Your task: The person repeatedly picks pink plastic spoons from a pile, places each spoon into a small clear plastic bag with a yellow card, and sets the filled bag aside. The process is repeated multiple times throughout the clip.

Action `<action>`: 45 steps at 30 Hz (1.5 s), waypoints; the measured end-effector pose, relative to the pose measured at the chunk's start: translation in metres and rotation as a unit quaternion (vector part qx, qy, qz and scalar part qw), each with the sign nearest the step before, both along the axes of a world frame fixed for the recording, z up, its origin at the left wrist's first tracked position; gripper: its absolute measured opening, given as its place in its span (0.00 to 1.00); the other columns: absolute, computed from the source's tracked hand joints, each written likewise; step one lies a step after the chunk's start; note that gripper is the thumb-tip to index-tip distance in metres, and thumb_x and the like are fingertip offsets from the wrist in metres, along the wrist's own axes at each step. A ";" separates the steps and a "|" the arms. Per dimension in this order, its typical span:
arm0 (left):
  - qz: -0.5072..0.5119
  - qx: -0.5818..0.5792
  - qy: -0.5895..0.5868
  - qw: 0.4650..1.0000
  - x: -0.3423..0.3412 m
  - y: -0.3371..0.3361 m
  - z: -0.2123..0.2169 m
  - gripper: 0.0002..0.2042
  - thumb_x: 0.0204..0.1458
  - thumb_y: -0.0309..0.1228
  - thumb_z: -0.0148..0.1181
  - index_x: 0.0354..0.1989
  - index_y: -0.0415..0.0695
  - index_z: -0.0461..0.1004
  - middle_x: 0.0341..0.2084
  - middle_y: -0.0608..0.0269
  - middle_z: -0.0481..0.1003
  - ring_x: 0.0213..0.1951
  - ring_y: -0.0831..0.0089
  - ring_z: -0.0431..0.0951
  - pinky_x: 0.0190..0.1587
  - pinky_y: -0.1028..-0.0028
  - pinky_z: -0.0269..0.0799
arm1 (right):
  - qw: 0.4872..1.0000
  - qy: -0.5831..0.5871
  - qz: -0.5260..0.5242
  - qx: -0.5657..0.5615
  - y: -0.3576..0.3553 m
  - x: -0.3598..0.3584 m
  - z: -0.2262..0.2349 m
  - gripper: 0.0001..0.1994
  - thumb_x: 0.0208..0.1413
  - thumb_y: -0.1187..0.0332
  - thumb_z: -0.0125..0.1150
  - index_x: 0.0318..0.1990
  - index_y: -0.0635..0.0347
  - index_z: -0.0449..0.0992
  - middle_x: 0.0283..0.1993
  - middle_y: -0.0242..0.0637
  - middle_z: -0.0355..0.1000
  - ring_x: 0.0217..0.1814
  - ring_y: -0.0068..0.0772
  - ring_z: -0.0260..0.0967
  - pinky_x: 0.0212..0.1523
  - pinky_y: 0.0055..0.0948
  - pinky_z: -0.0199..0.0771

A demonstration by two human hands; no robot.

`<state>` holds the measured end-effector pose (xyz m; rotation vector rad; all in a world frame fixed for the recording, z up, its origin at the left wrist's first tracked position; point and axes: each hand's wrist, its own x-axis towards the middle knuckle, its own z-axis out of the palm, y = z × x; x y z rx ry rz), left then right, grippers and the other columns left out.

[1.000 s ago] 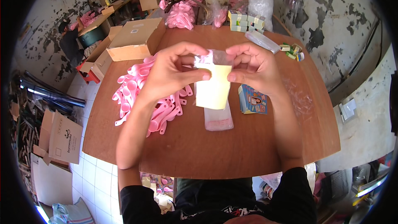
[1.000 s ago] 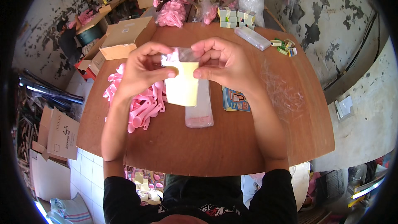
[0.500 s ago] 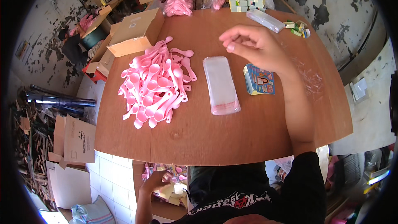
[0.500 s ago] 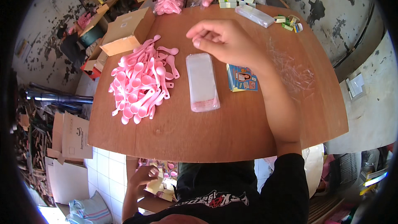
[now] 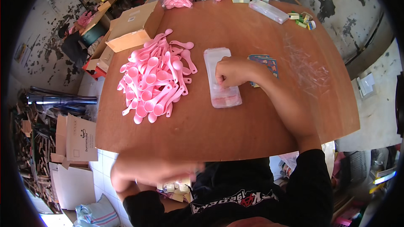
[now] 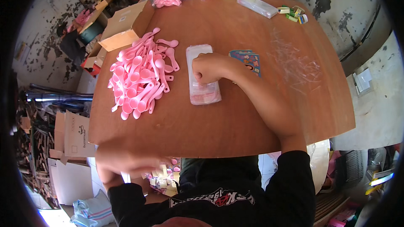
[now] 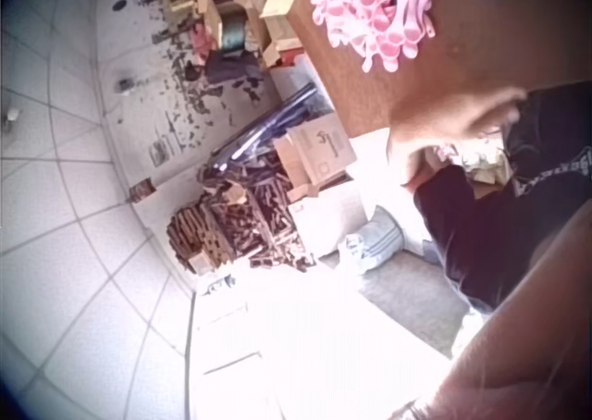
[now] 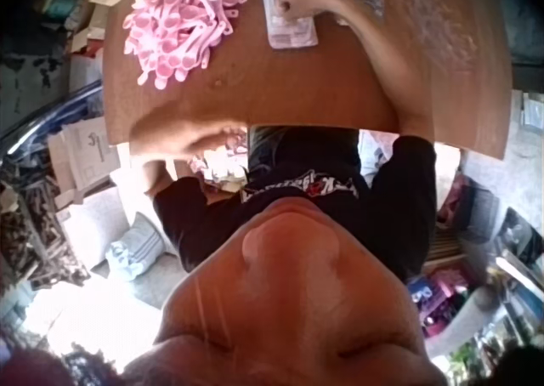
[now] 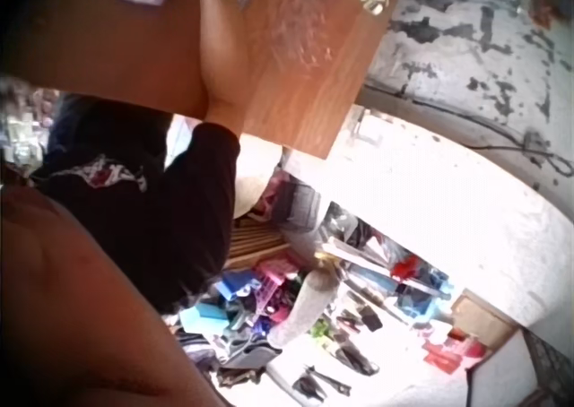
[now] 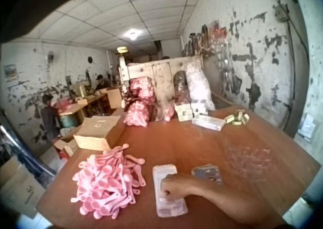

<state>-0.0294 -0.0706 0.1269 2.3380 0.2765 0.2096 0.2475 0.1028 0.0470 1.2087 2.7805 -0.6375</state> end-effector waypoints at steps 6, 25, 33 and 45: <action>0.192 0.149 0.057 0.968 0.072 0.153 -0.002 0.09 0.52 0.31 0.63 0.37 0.38 0.75 0.26 0.51 0.78 0.30 0.58 0.79 0.33 0.65 0.71 | 0.994 0.094 0.008 -0.051 0.004 0.030 0.003 0.09 0.47 0.74 0.63 0.36 0.63 0.83 0.32 0.43 0.80 0.32 0.37 0.76 0.34 0.36 0.72; 0.183 0.242 -0.239 0.923 0.119 0.191 -0.084 0.35 0.45 0.30 0.73 0.61 0.39 0.60 0.37 0.55 0.79 0.43 0.62 0.80 0.44 0.64 0.75 | 0.970 0.219 -0.019 0.105 -0.014 0.064 0.050 0.07 0.53 0.76 0.59 0.38 0.68 0.80 0.29 0.44 0.78 0.29 0.34 0.75 0.34 0.33 0.72; 0.259 -0.038 -0.193 0.946 0.120 0.193 -0.055 0.20 0.52 0.14 0.62 0.53 0.40 0.69 0.39 0.65 0.76 0.42 0.80 0.77 0.42 0.79 0.74 | 0.966 0.062 -0.200 0.149 -0.074 0.091 0.056 0.13 0.55 0.62 0.64 0.43 0.60 0.80 0.38 0.48 0.77 0.45 0.45 0.75 0.42 0.36 0.74; 0.214 -0.232 -0.351 0.882 0.125 0.191 -0.049 0.11 0.56 0.27 0.65 0.47 0.40 0.77 0.35 0.68 0.81 0.37 0.83 0.77 0.38 0.79 0.71 | 0.956 0.186 -0.144 0.174 -0.091 0.135 -0.006 0.09 0.47 0.75 0.68 0.38 0.68 0.80 0.41 0.48 0.78 0.42 0.50 0.76 0.44 0.36 0.76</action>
